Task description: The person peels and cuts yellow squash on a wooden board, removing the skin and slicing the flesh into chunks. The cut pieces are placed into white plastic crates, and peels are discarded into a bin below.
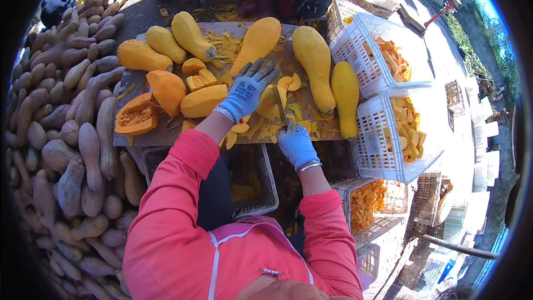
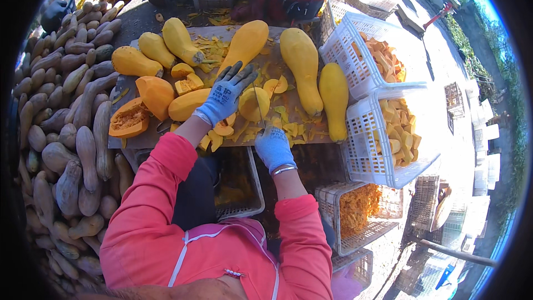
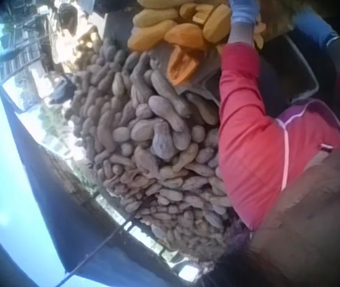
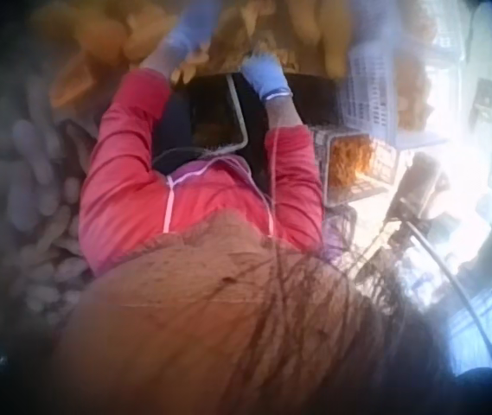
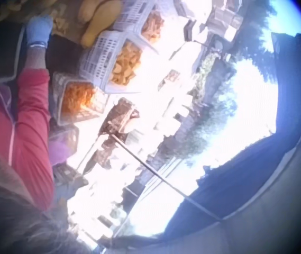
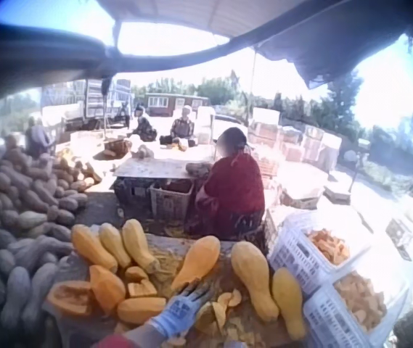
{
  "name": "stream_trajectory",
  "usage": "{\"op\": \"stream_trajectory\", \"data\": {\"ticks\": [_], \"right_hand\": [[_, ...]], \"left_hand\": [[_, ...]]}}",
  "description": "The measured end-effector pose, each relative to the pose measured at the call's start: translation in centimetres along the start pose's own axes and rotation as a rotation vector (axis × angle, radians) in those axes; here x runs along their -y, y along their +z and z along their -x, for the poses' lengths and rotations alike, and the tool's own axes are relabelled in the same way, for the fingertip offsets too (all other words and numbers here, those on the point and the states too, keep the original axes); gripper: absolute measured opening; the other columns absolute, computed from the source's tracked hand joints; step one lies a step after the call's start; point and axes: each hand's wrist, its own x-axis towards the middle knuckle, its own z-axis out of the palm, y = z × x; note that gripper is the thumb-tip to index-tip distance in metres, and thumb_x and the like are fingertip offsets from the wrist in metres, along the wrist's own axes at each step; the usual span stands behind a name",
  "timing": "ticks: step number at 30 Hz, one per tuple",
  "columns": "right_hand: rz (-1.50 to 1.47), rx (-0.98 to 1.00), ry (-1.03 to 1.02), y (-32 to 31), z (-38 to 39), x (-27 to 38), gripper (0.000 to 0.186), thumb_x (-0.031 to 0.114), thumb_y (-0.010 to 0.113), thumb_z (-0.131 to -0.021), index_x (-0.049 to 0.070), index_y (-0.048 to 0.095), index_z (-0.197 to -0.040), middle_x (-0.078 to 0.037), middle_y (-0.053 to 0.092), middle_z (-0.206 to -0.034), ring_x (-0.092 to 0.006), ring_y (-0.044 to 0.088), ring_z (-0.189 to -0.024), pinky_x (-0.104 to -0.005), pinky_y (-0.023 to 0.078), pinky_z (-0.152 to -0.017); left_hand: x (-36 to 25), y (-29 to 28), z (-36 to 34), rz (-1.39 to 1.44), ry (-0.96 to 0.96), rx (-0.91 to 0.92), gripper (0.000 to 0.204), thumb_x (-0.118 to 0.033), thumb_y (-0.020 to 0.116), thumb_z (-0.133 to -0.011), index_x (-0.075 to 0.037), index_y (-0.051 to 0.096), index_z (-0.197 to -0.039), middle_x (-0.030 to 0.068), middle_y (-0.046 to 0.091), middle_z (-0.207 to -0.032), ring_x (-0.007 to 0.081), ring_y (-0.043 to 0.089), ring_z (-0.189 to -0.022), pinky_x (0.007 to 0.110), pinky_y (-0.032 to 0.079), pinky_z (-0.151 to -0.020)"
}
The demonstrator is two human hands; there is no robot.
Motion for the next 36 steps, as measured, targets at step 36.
{"op": "stream_trajectory", "data": {"ticks": [36], "right_hand": [[-0.012,0.112,0.026,4.4,-10.5,-4.8,0.036,0.024,0.055,-0.089,-0.002,0.065,-0.112,-0.029,0.067,-0.106,-0.0445,0.065,-0.102,-0.0508,0.05,-0.093]], "left_hand": [[-2.2,9.2,2.3,1.327,-1.044,0.124,0.12,0.002,0.08,-0.069,-0.01,0.001,-0.159,0.0149,0.045,-0.146,0.0264,0.053,-0.127,0.034,0.052,-0.097]]}}
